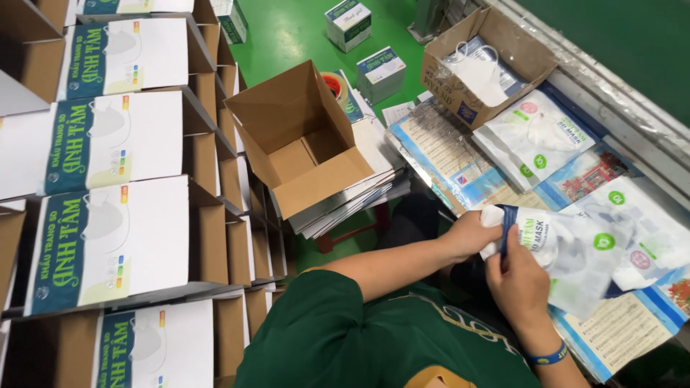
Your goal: Packing face masks into plastic sleeves and cardboard boxes on a factory conveyor belt.
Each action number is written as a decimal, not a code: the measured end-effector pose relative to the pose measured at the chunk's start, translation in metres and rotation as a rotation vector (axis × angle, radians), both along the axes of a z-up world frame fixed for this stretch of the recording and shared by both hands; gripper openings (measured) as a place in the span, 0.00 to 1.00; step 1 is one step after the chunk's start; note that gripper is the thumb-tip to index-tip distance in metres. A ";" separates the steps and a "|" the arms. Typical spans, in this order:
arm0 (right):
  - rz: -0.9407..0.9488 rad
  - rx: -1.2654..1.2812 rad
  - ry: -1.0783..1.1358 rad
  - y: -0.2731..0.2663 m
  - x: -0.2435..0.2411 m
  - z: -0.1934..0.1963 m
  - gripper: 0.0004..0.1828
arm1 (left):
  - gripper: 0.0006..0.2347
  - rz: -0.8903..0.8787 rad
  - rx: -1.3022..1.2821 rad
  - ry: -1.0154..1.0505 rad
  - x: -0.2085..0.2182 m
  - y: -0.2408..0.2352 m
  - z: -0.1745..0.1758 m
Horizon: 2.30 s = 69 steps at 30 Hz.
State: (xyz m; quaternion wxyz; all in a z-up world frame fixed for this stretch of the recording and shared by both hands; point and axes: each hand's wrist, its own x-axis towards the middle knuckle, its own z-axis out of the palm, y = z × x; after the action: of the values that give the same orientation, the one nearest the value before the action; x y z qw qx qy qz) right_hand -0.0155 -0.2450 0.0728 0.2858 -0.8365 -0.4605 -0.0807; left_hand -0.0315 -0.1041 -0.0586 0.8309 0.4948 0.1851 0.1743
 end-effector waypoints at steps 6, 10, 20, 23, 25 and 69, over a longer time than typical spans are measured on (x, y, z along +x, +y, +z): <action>-0.021 0.144 0.056 -0.016 0.020 -0.014 0.21 | 0.13 -0.287 -0.167 0.150 -0.036 0.008 0.054; 0.022 0.214 -0.013 -0.013 0.002 -0.027 0.19 | 0.14 -0.317 0.751 0.243 -0.018 0.018 0.040; 0.159 0.071 0.476 -0.061 -0.003 -0.037 0.08 | 0.12 -0.653 -0.645 -0.110 -0.025 -0.050 -0.067; 0.396 0.089 0.455 -0.067 -0.001 0.054 0.26 | 0.14 -0.925 0.878 0.051 -0.016 -0.072 -0.136; 0.404 0.009 0.455 -0.074 0.027 0.039 0.29 | 0.13 -1.020 0.777 0.000 -0.024 -0.071 -0.078; -0.074 0.285 0.928 -0.026 0.096 -0.006 0.21 | 0.24 0.138 1.196 -0.130 -0.044 0.078 0.166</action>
State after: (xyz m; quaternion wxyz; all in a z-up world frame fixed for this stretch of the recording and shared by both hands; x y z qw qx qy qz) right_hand 0.0804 -0.2706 0.0671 0.5694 -0.7527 -0.2387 0.2285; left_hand -0.0755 -0.0264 0.1075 0.4052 0.8513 0.0358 0.3315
